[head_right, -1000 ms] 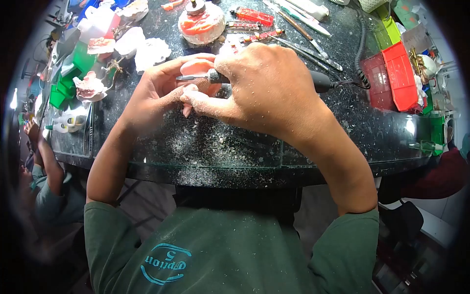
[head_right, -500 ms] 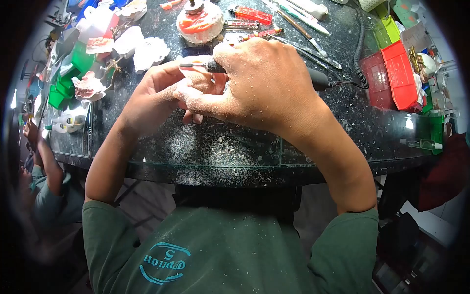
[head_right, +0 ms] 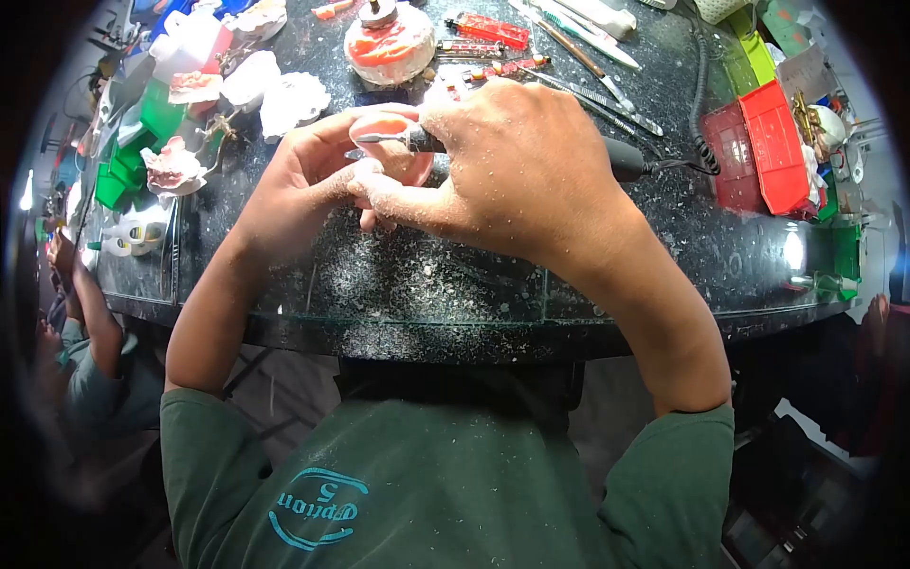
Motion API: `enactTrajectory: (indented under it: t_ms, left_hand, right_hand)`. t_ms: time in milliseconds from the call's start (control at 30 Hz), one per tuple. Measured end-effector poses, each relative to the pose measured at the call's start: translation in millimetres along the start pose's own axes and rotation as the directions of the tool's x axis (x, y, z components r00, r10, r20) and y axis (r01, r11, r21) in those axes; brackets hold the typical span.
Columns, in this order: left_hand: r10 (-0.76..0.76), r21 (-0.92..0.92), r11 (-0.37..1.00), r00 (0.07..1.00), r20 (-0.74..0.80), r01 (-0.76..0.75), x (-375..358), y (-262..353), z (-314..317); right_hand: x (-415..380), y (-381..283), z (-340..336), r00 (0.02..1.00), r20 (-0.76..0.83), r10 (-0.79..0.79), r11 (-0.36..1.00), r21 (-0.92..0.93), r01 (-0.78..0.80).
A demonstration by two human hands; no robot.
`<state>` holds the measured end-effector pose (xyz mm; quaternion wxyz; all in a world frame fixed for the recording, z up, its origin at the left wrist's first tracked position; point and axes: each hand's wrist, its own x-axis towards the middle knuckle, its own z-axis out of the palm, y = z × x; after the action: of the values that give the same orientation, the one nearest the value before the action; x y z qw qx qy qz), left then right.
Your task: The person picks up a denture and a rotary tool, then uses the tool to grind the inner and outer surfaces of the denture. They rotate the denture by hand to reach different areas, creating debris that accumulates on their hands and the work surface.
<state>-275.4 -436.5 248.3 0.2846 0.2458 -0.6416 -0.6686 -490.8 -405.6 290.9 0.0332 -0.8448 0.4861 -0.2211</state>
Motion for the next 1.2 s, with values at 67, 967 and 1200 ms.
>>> enactTrajectory:
  t_ms: [67,967,1200]
  left_hand:
    - [-0.01,-0.073,0.997,1.0,-0.018,0.009,-0.6,2.0,1.2]
    - [0.075,-0.184,0.98,0.996,-0.042,-0.081,0.4,-2.2,3.1]
    - [0.133,-0.152,0.977,0.984,-0.117,-0.15,1.6,-6.6,2.7]
  right_hand:
    - [0.6,4.0,-3.0,0.998,0.036,0.053,0.998,-0.027,-0.052]
    - [1.9,-1.5,2.7,0.994,0.0,0.107,0.994,-0.007,-0.107]
    - [0.7,-1.6,-2.0,0.989,0.053,0.138,0.99,-0.028,-0.137]
